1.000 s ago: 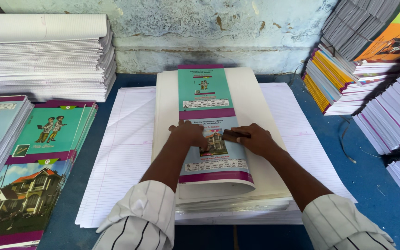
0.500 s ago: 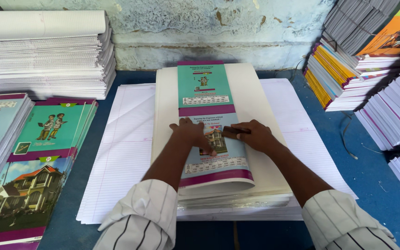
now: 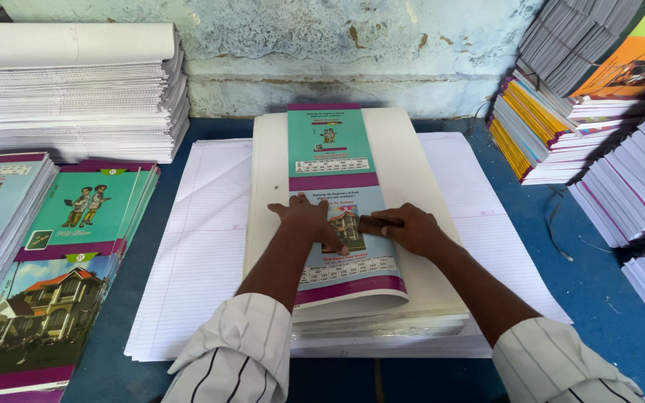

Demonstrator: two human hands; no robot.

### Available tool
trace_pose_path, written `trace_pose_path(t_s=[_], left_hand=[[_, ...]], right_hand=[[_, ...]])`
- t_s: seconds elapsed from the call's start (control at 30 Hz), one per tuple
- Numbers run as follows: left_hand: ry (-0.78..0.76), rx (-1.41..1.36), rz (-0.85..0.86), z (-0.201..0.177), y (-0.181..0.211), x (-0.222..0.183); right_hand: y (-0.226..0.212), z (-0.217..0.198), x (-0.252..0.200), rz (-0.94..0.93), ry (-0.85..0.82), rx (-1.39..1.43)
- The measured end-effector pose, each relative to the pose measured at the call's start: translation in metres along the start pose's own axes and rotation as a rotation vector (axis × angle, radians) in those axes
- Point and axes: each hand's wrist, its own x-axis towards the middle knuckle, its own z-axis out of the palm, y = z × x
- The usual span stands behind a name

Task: The person inserts loose pages into a book cover, aligns the edges, and uses a wooden block to press the spine. They repeat this process for multiple books, stacking the finished ones on the table.

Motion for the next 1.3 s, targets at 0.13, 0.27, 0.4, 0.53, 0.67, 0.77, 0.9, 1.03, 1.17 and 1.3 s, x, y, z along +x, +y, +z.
trace_pose_path(t_s=[0.13, 0.27, 0.4, 0.53, 0.67, 0.77, 0.9, 1.03, 1.17, 1.3], left_hand=[[0.003, -0.012, -0.022, 0.000, 0.000, -0.003], [0.004, -0.019, -0.017, 0.000, -0.001, -0.001], [0.010, -0.023, -0.015, 0.003, -0.003, 0.000], [0.020, -0.024, -0.014, 0.004, -0.003, 0.002], [0.026, -0.012, -0.013, 0.006, -0.003, 0.005], [0.030, -0.033, -0.022, 0.009, -0.001, 0.006], [0.033, -0.082, -0.041, 0.011, 0.000, 0.006], [0.032, -0.129, -0.061, 0.012, 0.002, 0.005], [0.046, -0.146, -0.065, 0.014, 0.003, 0.003], [0.060, -0.150, -0.075, 0.015, 0.004, -0.001]], right_hand=[[-0.004, 0.001, -0.007, -0.027, -0.008, -0.046], [0.001, 0.001, -0.016, -0.062, -0.012, -0.058], [0.004, 0.003, -0.026, -0.052, -0.030, -0.068], [0.006, 0.003, -0.037, -0.118, -0.025, -0.095], [0.007, 0.004, -0.049, -0.106, -0.049, -0.053], [0.007, 0.004, -0.058, -0.137, -0.063, -0.030], [0.006, 0.001, -0.072, -0.181, -0.098, -0.022], [0.007, 0.000, -0.087, -0.264, -0.116, -0.012], [0.010, -0.001, -0.101, -0.354, -0.119, 0.029], [0.010, -0.001, -0.112, -0.355, -0.136, 0.061]])
